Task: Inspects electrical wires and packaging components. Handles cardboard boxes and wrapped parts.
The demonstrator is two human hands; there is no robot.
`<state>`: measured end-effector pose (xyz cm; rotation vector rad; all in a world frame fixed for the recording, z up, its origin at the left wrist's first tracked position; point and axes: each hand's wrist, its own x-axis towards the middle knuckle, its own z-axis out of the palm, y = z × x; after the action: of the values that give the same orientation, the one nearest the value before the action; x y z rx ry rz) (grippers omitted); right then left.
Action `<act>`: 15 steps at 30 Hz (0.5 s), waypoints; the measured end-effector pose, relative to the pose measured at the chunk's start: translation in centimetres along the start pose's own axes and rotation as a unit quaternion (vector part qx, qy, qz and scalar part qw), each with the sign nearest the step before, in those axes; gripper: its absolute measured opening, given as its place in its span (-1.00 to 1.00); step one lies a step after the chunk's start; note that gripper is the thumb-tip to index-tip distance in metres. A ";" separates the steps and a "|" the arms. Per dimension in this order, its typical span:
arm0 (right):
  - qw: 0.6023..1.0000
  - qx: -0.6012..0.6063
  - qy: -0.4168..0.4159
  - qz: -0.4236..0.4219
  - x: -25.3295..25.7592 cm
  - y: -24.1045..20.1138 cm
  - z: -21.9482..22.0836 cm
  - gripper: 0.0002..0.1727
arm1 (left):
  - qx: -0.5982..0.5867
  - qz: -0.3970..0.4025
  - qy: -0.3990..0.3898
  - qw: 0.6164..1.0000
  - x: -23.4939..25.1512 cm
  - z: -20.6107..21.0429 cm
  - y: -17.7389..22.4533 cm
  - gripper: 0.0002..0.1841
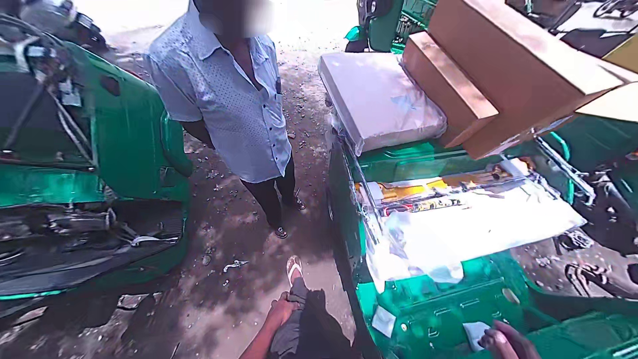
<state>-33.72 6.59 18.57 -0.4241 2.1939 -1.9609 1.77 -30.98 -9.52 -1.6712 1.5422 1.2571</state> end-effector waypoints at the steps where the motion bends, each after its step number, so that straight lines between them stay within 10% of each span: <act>1: 0.986 0.097 -0.134 0.035 3.0 -0.6 6.3 -0.67 | -0.004 0.014 0.006 1.000 2.4 -3.2 1.2 -0.25; 7: 0.962 0.010 -0.191 0.196 21.2 -1.7 35.5 -0.59 | 0.141 0.086 -0.024 0.986 5.1 -21.4 7.8 -0.40; 15: 0.942 -0.207 -0.089 0.251 39.7 0.8 51.2 -0.18 | -0.112 0.274 -0.044 0.954 7.3 -37.0 27.9 -0.51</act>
<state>-55.39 -54.29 14.08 -0.0681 2.2958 -1.1610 -15.63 -71.98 5.19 -1.3249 1.9435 1.8177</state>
